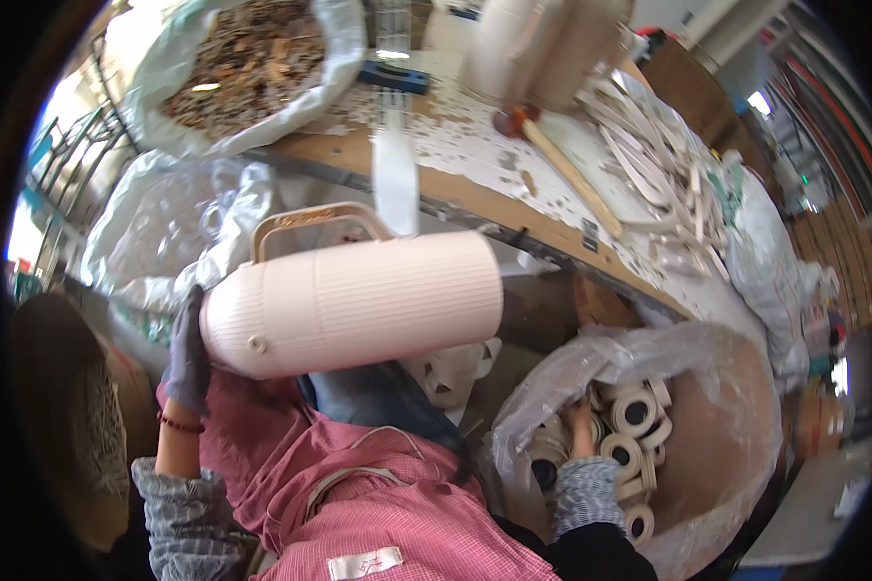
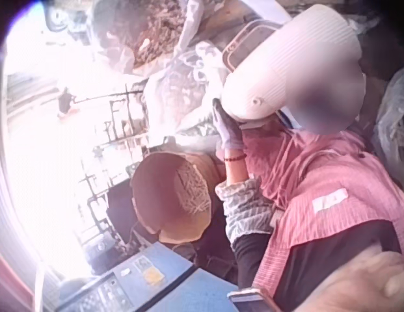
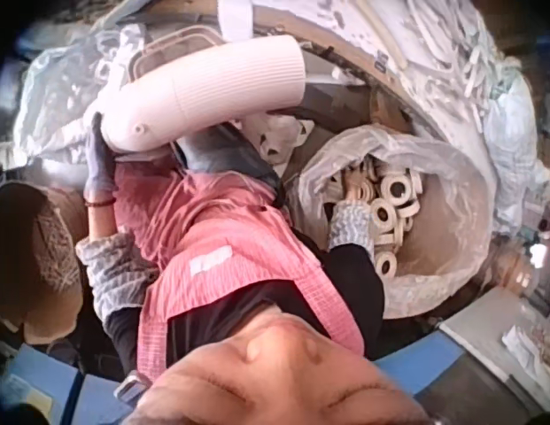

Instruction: The person assembles a beige thermos by inserting a small circular seal into the opening, wrapping the body with white tape, and securing the lid. The process is repeated for multiple units in a workshop setting.

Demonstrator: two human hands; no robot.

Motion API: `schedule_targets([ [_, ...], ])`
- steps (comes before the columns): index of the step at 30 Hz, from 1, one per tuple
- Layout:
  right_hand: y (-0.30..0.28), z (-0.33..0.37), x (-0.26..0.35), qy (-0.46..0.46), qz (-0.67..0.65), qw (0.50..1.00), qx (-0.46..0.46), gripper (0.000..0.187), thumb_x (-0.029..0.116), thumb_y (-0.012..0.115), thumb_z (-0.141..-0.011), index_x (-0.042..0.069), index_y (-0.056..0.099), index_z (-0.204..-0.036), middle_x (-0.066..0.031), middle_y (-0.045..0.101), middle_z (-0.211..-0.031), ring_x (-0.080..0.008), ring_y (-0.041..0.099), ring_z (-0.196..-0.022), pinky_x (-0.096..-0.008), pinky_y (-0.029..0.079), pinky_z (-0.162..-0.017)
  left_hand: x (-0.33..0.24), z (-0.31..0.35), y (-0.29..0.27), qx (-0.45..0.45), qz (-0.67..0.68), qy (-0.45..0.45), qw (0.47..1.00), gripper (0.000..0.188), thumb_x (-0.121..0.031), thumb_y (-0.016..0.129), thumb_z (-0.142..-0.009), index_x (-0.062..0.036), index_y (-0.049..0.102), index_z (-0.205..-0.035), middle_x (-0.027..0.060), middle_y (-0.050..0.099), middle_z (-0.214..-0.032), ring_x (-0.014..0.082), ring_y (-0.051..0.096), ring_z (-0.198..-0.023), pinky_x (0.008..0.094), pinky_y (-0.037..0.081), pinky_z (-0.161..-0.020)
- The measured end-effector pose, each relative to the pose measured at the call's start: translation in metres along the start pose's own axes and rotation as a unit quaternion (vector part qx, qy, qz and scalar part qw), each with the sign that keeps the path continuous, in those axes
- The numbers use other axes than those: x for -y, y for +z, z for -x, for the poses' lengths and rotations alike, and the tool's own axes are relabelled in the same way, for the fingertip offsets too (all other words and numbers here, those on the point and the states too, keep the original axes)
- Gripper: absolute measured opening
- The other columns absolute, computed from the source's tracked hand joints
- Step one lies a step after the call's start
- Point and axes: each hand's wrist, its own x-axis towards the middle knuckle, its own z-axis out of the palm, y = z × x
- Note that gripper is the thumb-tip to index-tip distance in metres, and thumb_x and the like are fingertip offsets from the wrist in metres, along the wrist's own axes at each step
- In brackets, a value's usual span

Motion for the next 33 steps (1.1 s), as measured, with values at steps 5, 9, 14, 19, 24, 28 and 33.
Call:
schedule_targets([
  [5, 0.035, 0.021, 0.028, 0.016, 0.205, 0.971, 0.125, 0.04, 0.032, 0.068, -0.08, 0.004, 0.067, -0.109, -0.0218, 0.068, -0.097, -0.0418, 0.063, -0.093, -0.0455, 0.049, -0.082, -0.027, 0.016, 0.015, -0.071, -0.051, 0.032, 0.996, 0.055, -0.037, 0.046, -0.099, 0.0044, 0.048, -0.135, 0.0158, 0.052, -0.136, 0.0226, 0.046, -0.126, 0.0326, 0.033, -0.107],
  [9, -0.028, 0.016, 0.06, 0.033, 0.284, 0.952, 0.106, 0.034, 0.028, 0.067, -0.08, 0.004, 0.069, -0.103, -0.0208, 0.069, -0.096, -0.0397, 0.064, -0.092, -0.0441, 0.05, -0.081, -0.057, 0.035, 0.003, -0.092, 0.022, -0.057, 0.994, 0.057, -0.047, 0.048, -0.096, 0.0014, 0.056, -0.125, 0.0113, 0.061, -0.114, 0.0176, 0.061, -0.096, 0.0273, 0.05, -0.081],
  [14, -0.184, 0.039, 0.18, -0.15, 0.148, 0.968, 0.132, 0.016, 0.014, 0.064, -0.079, 0.004, 0.073, -0.087, -0.0174, 0.07, -0.085, -0.033, 0.068, -0.085, -0.0405, 0.052, -0.078, -0.045, 0.023, -0.032, -0.131, 0.058, -0.045, 0.989, 0.055, -0.05, 0.05, -0.095, -0.0014, 0.06, -0.118, 0.0067, 0.068, -0.095, 0.0145, 0.064, -0.072, 0.0289, 0.052, -0.059],
  [19, -0.277, 0.111, 0.353, -0.267, -0.173, 0.897, 0.308, 0.021, -0.003, 0.052, -0.082, -0.003, 0.069, -0.095, -0.0121, 0.07, -0.095, -0.0199, 0.065, -0.088, -0.0292, 0.048, -0.079, -0.034, 0.013, -0.057, -0.123, 0.099, -0.024, 0.987, 0.053, -0.045, 0.051, -0.096, 0.0003, 0.057, -0.124, 0.008, 0.063, -0.113, 0.0139, 0.058, -0.096, 0.0281, 0.047, -0.083],
  [24, -0.147, 0.113, 0.418, -0.09, -0.486, 0.534, 0.686, 0.032, 0.02, 0.054, -0.091, -0.003, 0.059, -0.113, -0.0122, 0.06, -0.114, -0.0207, 0.057, -0.106, -0.032, 0.044, -0.092, -0.061, 0.035, -0.075, -0.183, 0.081, -0.031, 0.979, 0.049, -0.052, 0.047, -0.095, -0.0078, 0.061, -0.112, 0.0061, 0.064, -0.079, 0.0169, 0.059, -0.052, 0.0305, 0.047, -0.038],
  [28, -0.009, 0.202, 0.462, -0.605, -0.083, 0.59, 0.528, 0.041, 0.029, 0.061, -0.092, 0.003, 0.056, -0.122, -0.0144, 0.056, -0.117, -0.0287, 0.052, -0.112, -0.0365, 0.04, -0.098, -0.064, 0.071, -0.116, -0.255, 0.092, -0.033, 0.962, 0.045, -0.051, 0.047, -0.095, -0.0107, 0.061, -0.11, 0.0054, 0.063, -0.079, 0.0149, 0.057, -0.053, 0.0293, 0.046, -0.04],
  [33, -0.075, 0.203, 0.482, -0.616, -0.096, 0.472, 0.624, 0.047, 0.028, 0.068, -0.084, 0.01, 0.059, -0.126, -0.0156, 0.055, -0.116, -0.0333, 0.053, -0.107, -0.0392, 0.041, -0.096, -0.053, 0.131, -0.181, -0.335, 0.102, -0.008, 0.937, 0.047, -0.055, 0.05, -0.093, -0.0114, 0.063, -0.103, 0.0021, 0.061, -0.073, 0.0125, 0.054, -0.05, 0.0258, 0.044, -0.041],
])
